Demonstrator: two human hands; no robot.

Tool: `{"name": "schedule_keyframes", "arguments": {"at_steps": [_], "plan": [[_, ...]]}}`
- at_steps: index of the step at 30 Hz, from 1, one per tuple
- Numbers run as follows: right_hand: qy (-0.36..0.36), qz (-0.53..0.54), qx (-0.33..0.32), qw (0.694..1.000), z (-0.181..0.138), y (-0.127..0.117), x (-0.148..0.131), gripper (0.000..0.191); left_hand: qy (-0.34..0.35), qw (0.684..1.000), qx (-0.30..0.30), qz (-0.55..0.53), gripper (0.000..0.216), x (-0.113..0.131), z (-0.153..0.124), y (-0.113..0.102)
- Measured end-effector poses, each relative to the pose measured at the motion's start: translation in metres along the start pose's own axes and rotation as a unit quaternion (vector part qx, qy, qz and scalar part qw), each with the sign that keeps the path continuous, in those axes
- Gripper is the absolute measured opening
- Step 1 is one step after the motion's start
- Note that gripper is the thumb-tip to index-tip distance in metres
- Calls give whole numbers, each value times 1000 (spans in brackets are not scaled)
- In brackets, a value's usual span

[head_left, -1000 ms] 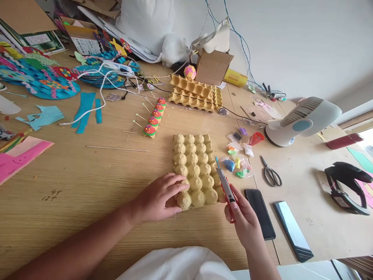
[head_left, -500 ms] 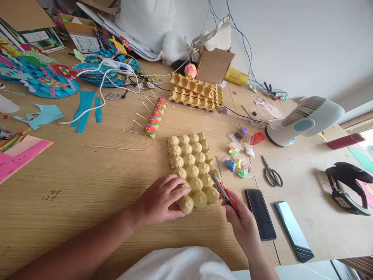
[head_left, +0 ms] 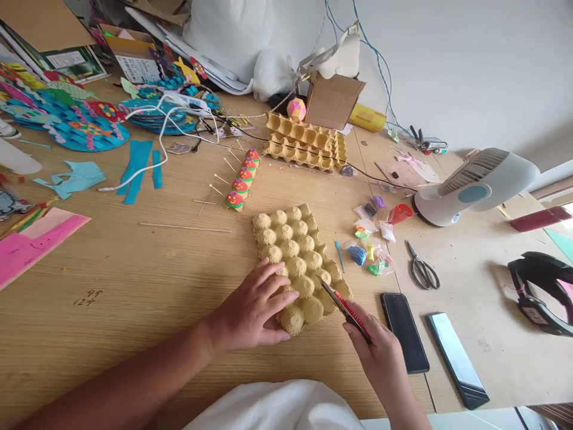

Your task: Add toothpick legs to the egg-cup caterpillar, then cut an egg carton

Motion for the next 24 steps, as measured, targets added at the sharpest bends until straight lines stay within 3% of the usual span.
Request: {"name": "schedule_keyframes", "arguments": {"at_steps": [10, 17, 24], "plan": [[36, -33, 25, 999, -5, 4, 7, 38, -11, 1000, -23, 7, 69, -3, -1, 6], [-4, -42, -61, 997, -7, 3, -18, 47, -16, 1000, -21, 6, 70, -3, 0, 7], [-19, -62, -43, 997, -16, 5, -11, 40, -17, 1000, -24, 3, 67, -4, -2, 9]]}}
Point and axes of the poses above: each hand's wrist, its own z-axis towards the middle knuckle, its own y-axis out of the palm, x = y × z, the point moved 6 cm from there along z, towards the middle knuckle, and after that the axes turned 3 degrees about y, right-handed, at the moved point
